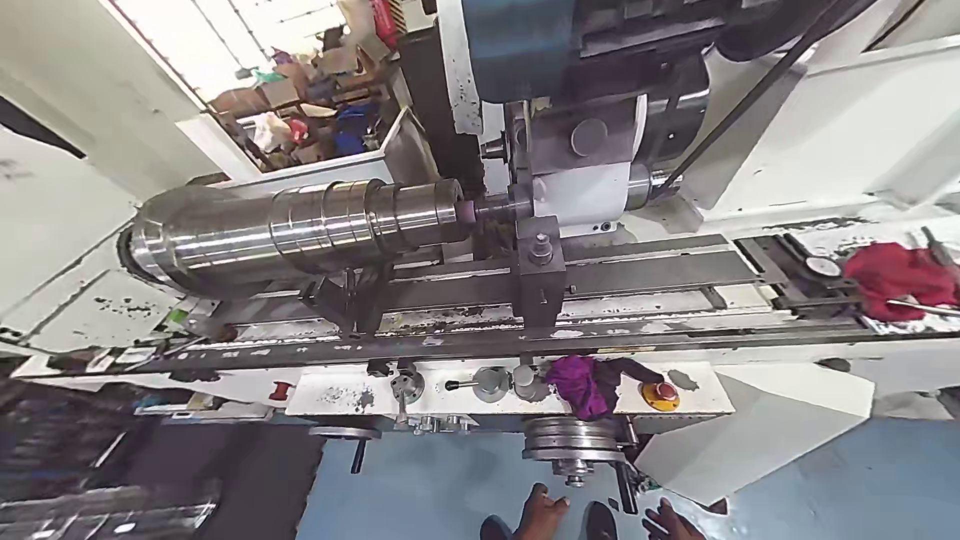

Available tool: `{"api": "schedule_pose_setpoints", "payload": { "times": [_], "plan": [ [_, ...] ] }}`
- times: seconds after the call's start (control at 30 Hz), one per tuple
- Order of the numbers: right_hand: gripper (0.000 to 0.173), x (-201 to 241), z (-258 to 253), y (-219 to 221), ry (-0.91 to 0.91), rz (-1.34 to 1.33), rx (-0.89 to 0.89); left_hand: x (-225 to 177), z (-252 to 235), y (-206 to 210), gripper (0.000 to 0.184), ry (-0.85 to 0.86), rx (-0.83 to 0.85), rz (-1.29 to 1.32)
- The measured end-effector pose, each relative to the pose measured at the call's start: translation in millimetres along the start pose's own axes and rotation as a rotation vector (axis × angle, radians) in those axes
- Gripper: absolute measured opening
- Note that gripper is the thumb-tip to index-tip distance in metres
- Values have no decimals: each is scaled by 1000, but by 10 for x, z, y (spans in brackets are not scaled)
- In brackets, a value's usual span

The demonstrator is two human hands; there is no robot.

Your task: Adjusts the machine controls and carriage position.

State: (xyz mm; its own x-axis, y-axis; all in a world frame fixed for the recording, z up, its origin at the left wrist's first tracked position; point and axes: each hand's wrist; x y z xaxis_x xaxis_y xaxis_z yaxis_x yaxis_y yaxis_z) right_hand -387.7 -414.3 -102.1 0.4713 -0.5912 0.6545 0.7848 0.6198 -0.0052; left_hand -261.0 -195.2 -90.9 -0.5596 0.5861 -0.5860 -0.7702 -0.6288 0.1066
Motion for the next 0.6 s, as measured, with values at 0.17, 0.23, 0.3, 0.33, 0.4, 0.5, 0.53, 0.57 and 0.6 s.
{"api": "schedule_pose_setpoints", "payload": {
  "times": [0.17, 0.23, 0.3, 0.33, 0.4, 0.5, 0.53, 0.57, 0.6],
  "plan": [
    [44, 480, -441, 130, -17, 111, 79, -257, -336, 351, 78, 32, -187, 282],
    [44, 570, -536, 146, -5, 157, 101, -300, -440, 469, 76, 35, -283, 354],
    [41, 610, -622, 138, 1, 194, 139, -293, -556, 559, 75, 68, -403, 398],
    [40, 627, -667, 143, 4, 215, 169, -294, -607, 575, 77, 88, -452, 405],
    [40, 631, -738, 158, 14, 259, 234, -281, -690, 592, 76, 118, -515, 412],
    [42, 604, -861, 241, 38, 265, 290, -310, -807, 561, 81, 148, -532, 446],
    [44, 561, -882, 251, 58, 258, 302, -307, -802, 569, 85, 150, -529, 460],
    [44, 523, -896, 285, 71, 248, 306, -329, -784, 552, 87, 151, -526, 463],
    [44, 521, -910, 333, 76, 236, 309, -368, -791, 519, 88, 157, -528, 451]
  ]
}}
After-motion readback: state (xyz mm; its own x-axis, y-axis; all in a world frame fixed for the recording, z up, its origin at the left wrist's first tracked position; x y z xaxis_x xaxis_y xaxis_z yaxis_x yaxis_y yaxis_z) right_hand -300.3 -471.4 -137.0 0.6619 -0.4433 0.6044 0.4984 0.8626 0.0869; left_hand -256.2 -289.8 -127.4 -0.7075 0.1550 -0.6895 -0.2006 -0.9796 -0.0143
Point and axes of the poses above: each hand's wrist, its own z-axis away from the middle knuckle, its own y-axis out of the palm, x = y × z, and after that the axes turned 12 degrees about x, right-handed
